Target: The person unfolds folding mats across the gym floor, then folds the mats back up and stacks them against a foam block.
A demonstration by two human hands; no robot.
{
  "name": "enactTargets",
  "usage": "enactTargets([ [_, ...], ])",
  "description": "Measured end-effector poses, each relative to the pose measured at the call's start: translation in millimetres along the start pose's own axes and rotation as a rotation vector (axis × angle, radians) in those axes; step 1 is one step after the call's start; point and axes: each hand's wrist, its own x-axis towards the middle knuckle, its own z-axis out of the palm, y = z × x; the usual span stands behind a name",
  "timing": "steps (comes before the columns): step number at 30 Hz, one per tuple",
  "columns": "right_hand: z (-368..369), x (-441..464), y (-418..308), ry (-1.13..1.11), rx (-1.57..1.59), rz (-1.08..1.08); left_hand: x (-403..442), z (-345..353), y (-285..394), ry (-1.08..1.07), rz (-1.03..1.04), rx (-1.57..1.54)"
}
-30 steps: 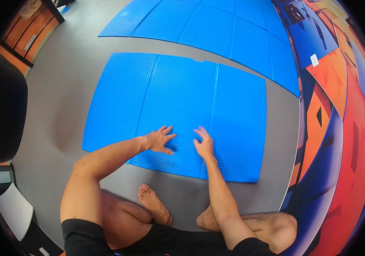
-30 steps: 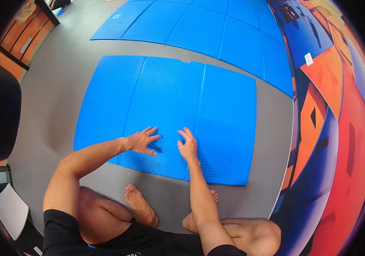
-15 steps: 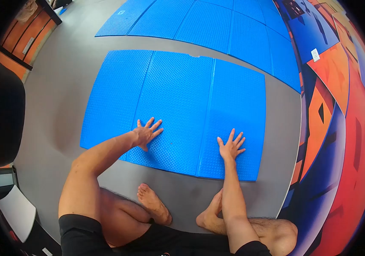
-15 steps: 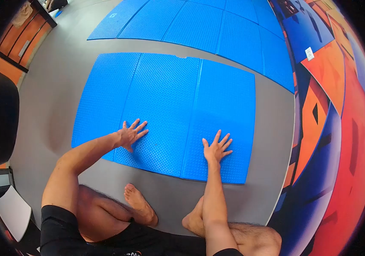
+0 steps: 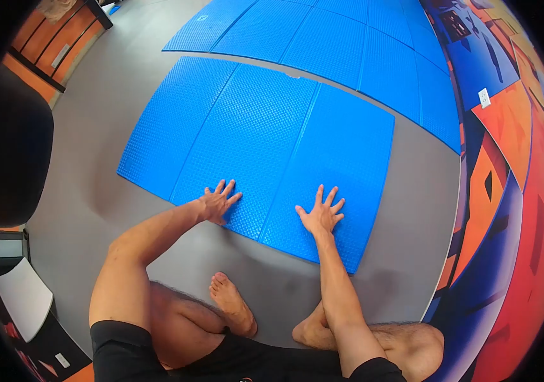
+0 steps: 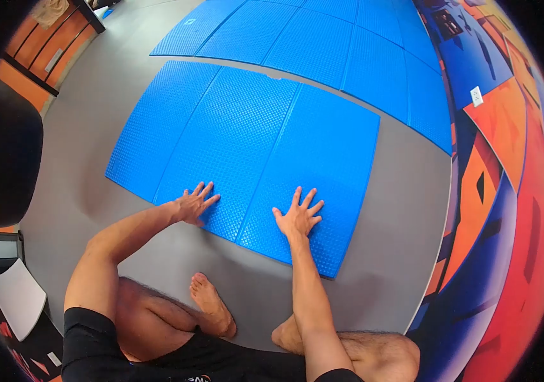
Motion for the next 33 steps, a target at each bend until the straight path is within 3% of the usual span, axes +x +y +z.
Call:
enactTargets([
  [15, -2.8, 12.0, -48.2, -0.116, -0.018, -0.373, 3.6, 17.0, -54.2, 0.009, -0.224, -0.097],
  [26, 3.1, 24.3, -64.7, -0.073, -0.009, -0.450, 19.7, 42.2, -70.4, 0.119, -0.296, -0.012],
  [30, -15.4, 26.3, -52.4, -0.146, 0.077, -0.457, 17.5, 21.3, -49.7, 0.205, -0.102, 0.083],
  [33, 35.7, 57.5, 7.2, 0.275, 0.634, -0.270, 23.5, 4.4, -31.3, 0.218, 0.049, 0.049],
])
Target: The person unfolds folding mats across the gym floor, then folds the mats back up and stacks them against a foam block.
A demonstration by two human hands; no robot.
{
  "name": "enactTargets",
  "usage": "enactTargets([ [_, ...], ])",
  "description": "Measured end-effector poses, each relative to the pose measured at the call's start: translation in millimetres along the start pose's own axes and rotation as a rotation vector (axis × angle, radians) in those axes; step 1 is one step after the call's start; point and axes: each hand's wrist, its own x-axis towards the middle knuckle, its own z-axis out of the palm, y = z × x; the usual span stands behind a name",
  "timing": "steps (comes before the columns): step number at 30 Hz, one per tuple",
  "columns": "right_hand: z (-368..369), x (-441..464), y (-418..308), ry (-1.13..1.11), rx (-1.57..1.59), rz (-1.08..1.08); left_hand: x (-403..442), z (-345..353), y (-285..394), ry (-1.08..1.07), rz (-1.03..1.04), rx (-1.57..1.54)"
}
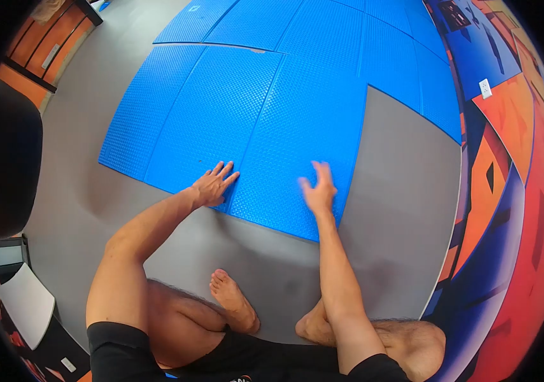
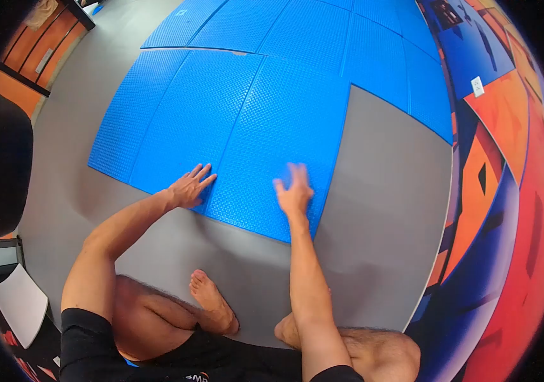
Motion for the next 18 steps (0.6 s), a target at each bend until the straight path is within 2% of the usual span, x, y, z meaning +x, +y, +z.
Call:
enactTargets([
  [2, -34.7, -14.0, -3.2, 0.284, -0.353, 0.354, 14.9, 14.9, 3.8, 0.034, 0.001, -0.037],
  [5, -60.8, -19.5, 37.2, 0.182, -0.090, 0.612, 21.6, 12.9, 11.1, -0.051, -0.055, -0.010],
  [9, -84.2, -13.2, 49.7, 0.052, 0.318, 0.540, 18.9, -9.1, 7.5, -0.157, -0.057, -0.021],
  [12, -125.6, 1.5, -4.1, 0.032, 0.473, 0.448, 19.4, -14.3, 0.3, -0.159, -0.042, -0.031],
  [15, -141.9, 13.8, -57.7, 0.090, 0.596, 0.275, 13.3, -55.0, 4.4, -0.174, -0.072, -0.162],
  [18, -133.9, 14.1, -112.0, 0.182, 0.790, 0.108, 24.0, -69.8, -9.5, 0.203, -0.076, -0.444],
])
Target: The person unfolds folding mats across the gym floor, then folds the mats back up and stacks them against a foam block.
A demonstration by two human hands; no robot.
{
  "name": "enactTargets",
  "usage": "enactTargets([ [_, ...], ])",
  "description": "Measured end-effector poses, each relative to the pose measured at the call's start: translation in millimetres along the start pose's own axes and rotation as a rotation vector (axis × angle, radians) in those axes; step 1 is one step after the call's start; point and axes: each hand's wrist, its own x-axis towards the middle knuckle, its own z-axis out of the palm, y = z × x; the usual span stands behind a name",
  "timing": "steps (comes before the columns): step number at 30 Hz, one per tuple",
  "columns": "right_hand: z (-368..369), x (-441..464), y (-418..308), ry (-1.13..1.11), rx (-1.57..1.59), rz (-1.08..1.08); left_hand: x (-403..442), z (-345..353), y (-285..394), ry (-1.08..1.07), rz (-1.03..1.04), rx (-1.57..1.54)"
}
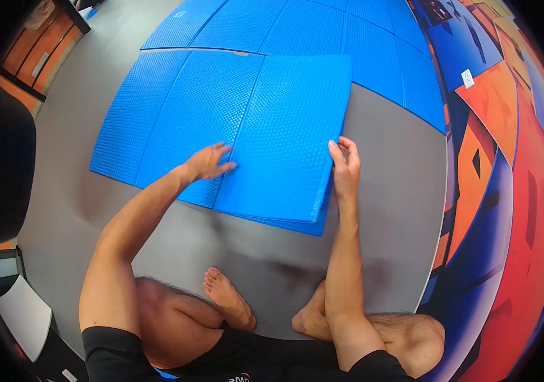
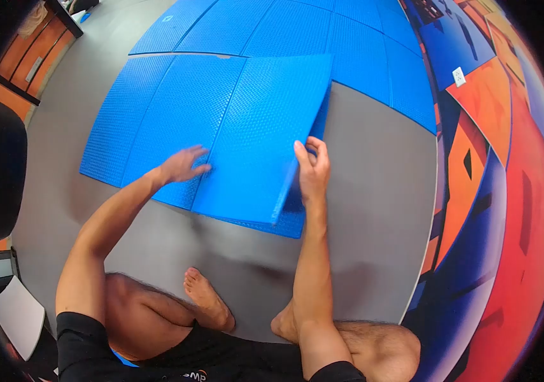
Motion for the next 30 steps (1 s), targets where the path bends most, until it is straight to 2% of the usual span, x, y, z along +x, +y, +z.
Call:
enactTargets([
  [2, 28.4, -9.4, -14.6, -0.069, 0.050, -0.046, 2.2, -34.8, 30.6, 0.279, 0.113, -0.183],
  [4, 55.9, -19.9, -21.1, -0.180, 0.082, -0.089, -7.5, -78.2, 83.7, 0.414, 0.171, -0.493],
  [5, 69.3, -24.8, -21.5, -0.255, 0.089, -0.112, -13.1, -97.1, 105.7, 0.447, 0.250, -0.536],
  [6, 81.8, -31.0, -19.9, -0.297, 0.020, -0.249, -18.0, -110.0, 121.1, 0.477, 0.330, -0.579],
  [8, 103.2, -35.6, -0.7, -0.383, -0.091, -0.376, -21.0, -123.4, 132.1, 0.447, 0.417, -0.353],
  [10, 114.0, -38.2, 30.5, -0.433, -0.206, -0.353, -24.4, -127.4, 128.2, 0.423, 0.427, -0.164],
  [13, 93.0, -49.2, 85.1, -0.504, -0.697, -0.212, -30.9, -132.4, 111.8, 0.370, 0.427, -0.317],
  [16, 44.0, -71.8, 138.4, -0.565, -1.137, -0.105, -37.2, -139.4, 103.1, 0.403, 0.389, -0.316],
  [19, 14.2, -86.5, 148.6, -0.574, -1.147, -0.278, -39.1, -144.5, 97.3, 0.457, 0.400, -0.231],
  [24, -11.9, -82.1, 145.8, -0.572, -1.214, -0.205, -38.6, -159.3, 100.4, 0.494, 0.449, 0.260],
  [30, -68.0, -97.3, 151.1, -0.421, -1.299, -0.267, -31.1, -159.3, 116.1, 0.463, 0.476, 0.246],
])
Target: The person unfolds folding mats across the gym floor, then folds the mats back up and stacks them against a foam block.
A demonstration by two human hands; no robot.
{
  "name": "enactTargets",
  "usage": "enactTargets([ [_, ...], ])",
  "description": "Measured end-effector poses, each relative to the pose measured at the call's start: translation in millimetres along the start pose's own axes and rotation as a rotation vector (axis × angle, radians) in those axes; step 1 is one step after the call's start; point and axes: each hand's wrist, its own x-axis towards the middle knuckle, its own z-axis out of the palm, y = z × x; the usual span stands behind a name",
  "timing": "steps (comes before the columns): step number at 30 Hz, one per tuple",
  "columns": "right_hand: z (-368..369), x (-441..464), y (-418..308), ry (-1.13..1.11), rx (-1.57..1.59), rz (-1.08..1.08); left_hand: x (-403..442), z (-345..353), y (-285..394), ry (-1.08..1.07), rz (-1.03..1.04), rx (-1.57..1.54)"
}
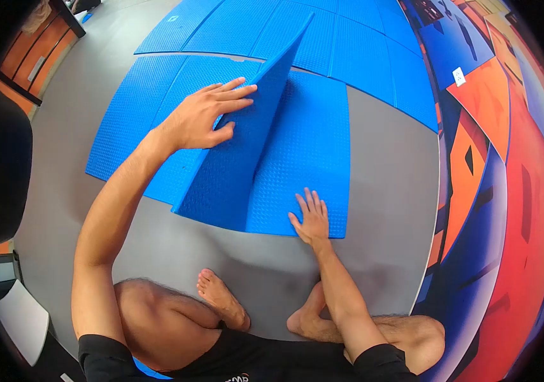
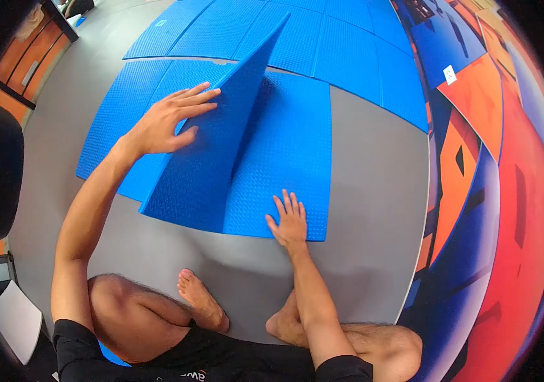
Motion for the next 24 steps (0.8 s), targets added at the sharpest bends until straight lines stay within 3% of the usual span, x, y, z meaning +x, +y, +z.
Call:
enactTargets([
  [7, -11.7, -65.6, 58.1, 0.097, -0.055, 0.187, 16.3, 13.4, 35.6, -0.022, 0.056, 0.168],
  [16, -33.4, -121.2, 129.1, 0.032, -0.131, 0.453, 40.2, 70.4, 69.6, -0.062, 0.115, -0.087],
  [22, -57.6, -120.6, 173.6, -0.107, -0.126, 0.935, 69.3, 112.0, 80.1, -0.254, 0.013, -0.297],
  [24, -53.8, -108.7, 190.2, -0.113, -0.062, 1.144, 69.9, 133.9, 86.5, -0.139, 0.079, -0.269],
])
